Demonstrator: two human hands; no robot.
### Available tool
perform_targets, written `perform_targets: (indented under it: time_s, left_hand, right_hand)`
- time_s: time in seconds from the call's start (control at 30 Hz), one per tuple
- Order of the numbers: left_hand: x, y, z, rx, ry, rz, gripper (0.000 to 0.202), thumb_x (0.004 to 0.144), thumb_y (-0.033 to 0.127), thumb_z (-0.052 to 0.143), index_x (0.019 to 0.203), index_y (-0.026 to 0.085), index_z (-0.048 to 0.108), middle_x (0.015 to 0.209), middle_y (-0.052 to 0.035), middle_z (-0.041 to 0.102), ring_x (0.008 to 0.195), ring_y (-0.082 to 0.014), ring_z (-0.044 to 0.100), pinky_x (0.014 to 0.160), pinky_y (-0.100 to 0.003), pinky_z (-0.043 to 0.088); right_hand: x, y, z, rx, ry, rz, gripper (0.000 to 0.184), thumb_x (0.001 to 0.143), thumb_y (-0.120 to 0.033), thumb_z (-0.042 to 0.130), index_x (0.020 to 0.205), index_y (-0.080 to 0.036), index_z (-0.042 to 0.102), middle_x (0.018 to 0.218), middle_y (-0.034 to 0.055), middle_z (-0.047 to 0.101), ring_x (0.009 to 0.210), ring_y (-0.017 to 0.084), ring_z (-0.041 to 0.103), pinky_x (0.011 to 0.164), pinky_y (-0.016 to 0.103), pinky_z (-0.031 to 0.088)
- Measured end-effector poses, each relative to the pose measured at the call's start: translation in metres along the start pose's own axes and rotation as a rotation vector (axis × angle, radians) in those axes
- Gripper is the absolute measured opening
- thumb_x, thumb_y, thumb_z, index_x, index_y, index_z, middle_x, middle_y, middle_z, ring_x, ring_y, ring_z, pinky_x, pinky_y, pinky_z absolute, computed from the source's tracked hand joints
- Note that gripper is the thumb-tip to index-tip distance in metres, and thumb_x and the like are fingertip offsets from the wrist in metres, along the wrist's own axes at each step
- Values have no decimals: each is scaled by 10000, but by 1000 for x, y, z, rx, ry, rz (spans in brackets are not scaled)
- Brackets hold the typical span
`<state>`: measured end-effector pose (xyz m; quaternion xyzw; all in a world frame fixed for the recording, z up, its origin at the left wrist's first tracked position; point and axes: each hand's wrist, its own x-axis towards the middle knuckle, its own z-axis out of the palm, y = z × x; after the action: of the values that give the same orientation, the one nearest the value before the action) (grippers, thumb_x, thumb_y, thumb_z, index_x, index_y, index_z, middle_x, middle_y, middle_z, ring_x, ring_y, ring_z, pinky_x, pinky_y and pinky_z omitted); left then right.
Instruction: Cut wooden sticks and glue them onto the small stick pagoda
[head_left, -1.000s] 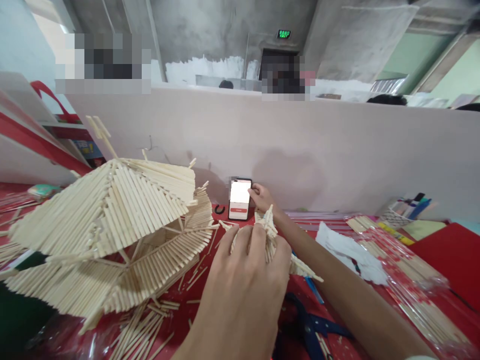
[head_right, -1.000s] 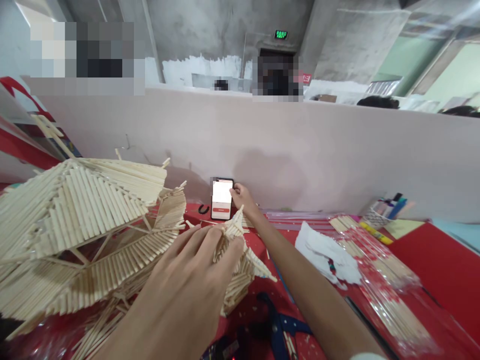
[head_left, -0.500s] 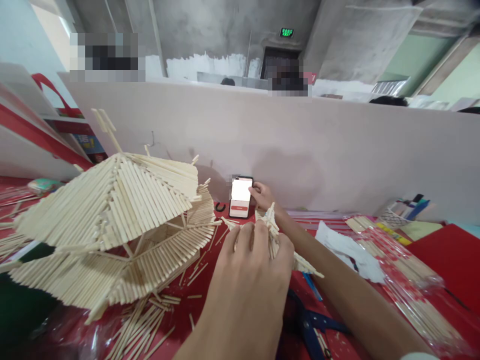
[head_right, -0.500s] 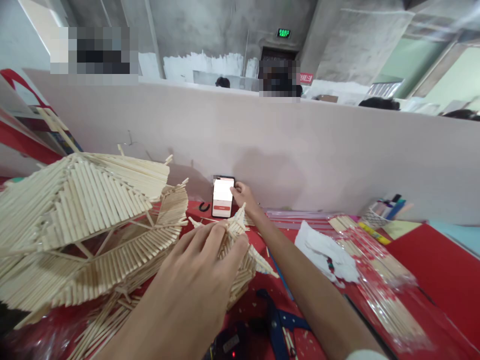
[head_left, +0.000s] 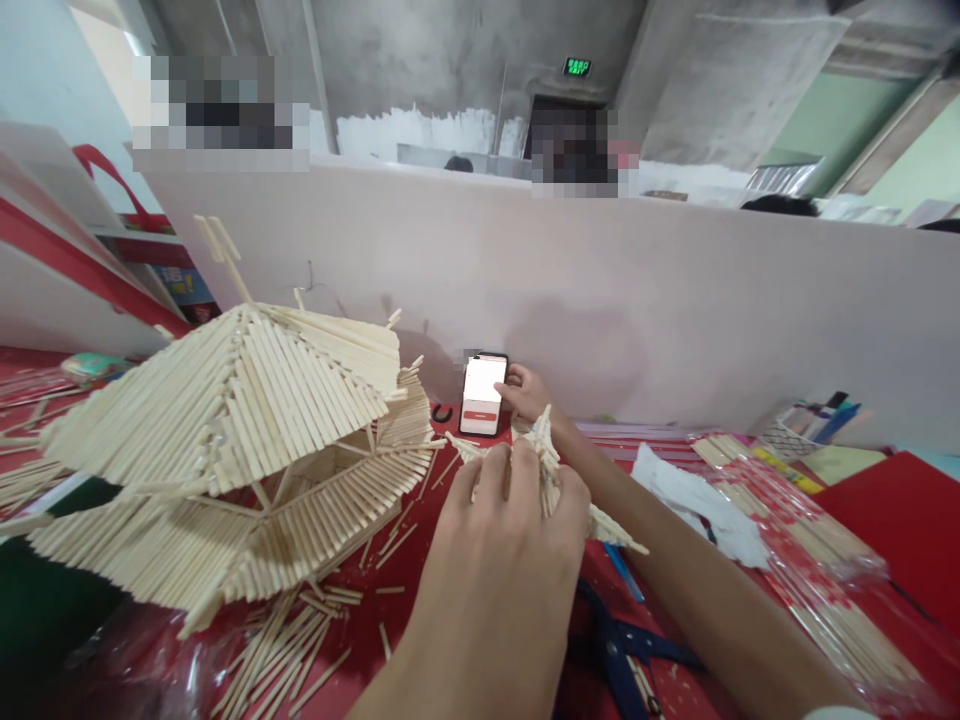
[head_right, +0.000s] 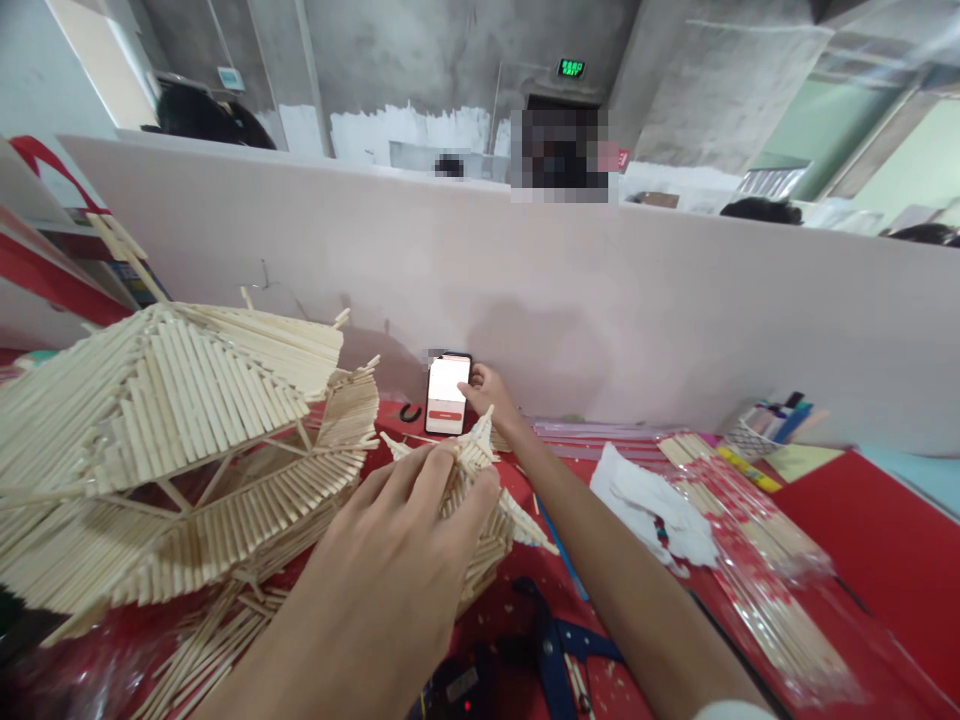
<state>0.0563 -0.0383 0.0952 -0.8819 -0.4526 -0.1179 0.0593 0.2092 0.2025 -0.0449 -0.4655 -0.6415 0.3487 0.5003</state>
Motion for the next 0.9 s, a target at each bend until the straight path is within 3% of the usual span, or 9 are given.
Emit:
perform_targets:
  time_s: [0.23, 0.43, 0.67, 0.9]
  left_hand:
    - [1, 0, 1, 12, -2, 3, 330, 921, 180, 520, 1246, 175, 570, 1205, -153, 617, 1105, -326, 616, 868, -510, 567]
    - [1, 1, 0, 21, -2, 2, 313, 926, 179, 510, 1230, 178, 586, 1211, -143, 617, 1114, -313, 612, 880, -492, 567]
    - [1, 1, 1, 23, 10, -1, 325, 932, 176, 501, 1245, 183, 586, 1247, -151, 611, 1134, -313, 606, 882, -493, 568]
    - [1, 1, 1, 19, -4, -1, 339, 937, 175, 491, 1264, 171, 582, 1274, -165, 603, 1154, -339, 600, 877, -517, 572]
  right_hand:
    - [2, 3, -1, -13, 17, 6, 187, 766, -412, 550, 718, -233, 525, 680, -7, 630, 685, 180, 616, 618, 280, 487]
    - [1, 3, 0, -1, 4, -7, 181, 700, -350, 609, 823, -221, 578, 842, 23, 698, 816, 201, 651, 722, 310, 512]
    - [3, 5, -1, -9, 12, 1, 164, 761, -391, 555, 762, -228, 558, 736, 8, 669, 758, 198, 642, 685, 306, 513]
    - [1, 4, -1, -5, 7, -19, 158, 719, -322, 596, 838, -219, 584, 849, 19, 702, 833, 198, 652, 749, 309, 512]
